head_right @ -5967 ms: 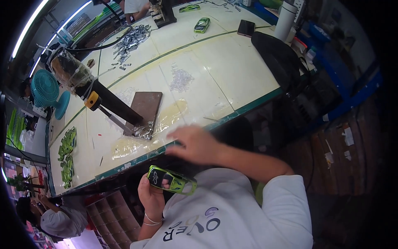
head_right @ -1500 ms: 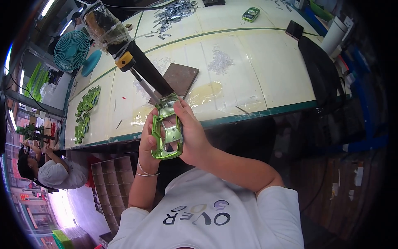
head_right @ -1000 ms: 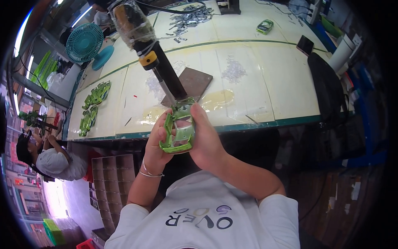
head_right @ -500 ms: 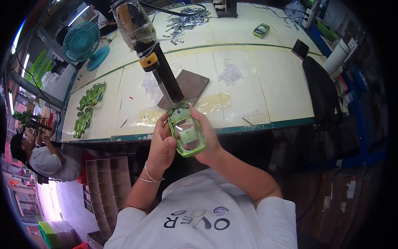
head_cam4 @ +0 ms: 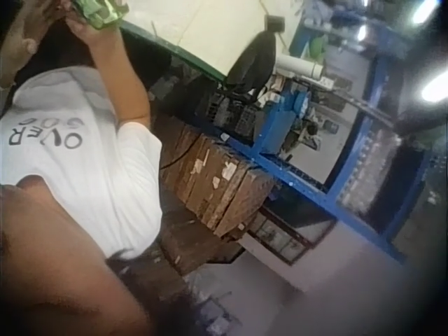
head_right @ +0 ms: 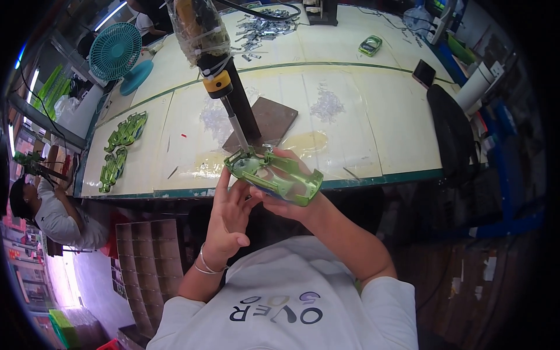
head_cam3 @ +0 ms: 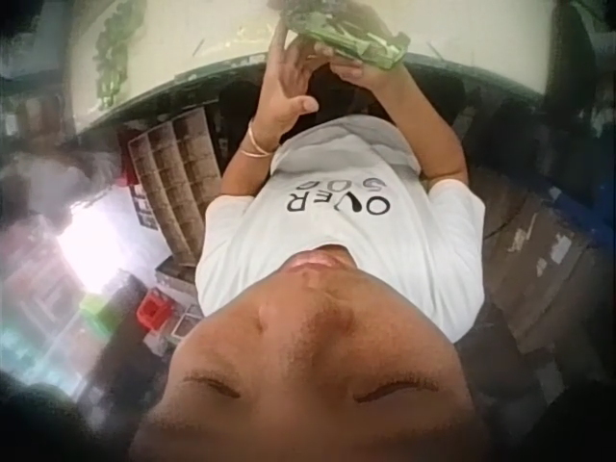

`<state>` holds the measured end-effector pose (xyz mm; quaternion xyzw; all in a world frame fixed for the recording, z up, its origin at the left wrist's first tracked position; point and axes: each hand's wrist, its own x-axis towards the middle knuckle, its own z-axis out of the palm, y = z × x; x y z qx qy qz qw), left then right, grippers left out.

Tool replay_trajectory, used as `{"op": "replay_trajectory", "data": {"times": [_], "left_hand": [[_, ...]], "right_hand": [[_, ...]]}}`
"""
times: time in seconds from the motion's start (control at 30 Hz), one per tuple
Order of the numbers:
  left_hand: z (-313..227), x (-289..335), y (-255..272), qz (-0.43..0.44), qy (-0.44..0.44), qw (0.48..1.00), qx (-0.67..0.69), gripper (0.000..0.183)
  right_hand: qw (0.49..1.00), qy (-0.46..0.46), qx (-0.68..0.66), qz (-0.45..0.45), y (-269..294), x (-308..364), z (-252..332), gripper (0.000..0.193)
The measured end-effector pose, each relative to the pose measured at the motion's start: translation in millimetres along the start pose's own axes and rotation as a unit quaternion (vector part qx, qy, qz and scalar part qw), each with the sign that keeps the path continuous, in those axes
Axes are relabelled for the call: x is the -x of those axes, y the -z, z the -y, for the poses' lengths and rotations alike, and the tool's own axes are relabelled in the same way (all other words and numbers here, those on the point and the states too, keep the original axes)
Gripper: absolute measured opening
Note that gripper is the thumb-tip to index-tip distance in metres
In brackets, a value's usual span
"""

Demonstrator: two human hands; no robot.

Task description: The person assembles plastic parts into green toy car bodies at a manufacturing workbench, taking the parts from a storage bin and using an assembly machine.

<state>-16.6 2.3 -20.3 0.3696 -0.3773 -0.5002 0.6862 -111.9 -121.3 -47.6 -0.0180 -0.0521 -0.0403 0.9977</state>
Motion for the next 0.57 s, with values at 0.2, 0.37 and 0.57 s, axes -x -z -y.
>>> {"op": "replay_trajectory", "data": {"times": [0.2, 0.37, 0.57], "left_hand": [[-4.3, 0.6, -0.7, -0.002, 0.011, 1.000, 0.010, 0.124], [-6.1, -0.3, -0.3, 0.012, 0.020, 1.000, 0.005, 0.125], [-5.5, 1.3, -2.2, 0.018, 0.021, 1.000, -0.010, 0.126]], "right_hand": [[0.998, -0.008, -0.053, 0.029, -2.9, -0.3, 0.4, 0.054], [0.998, -0.010, -0.059, 0.015, -9.0, 1.3, 3.0, 0.054], [0.999, -0.004, -0.048, 0.009, -9.1, 2.9, 4.4, 0.056]]}}
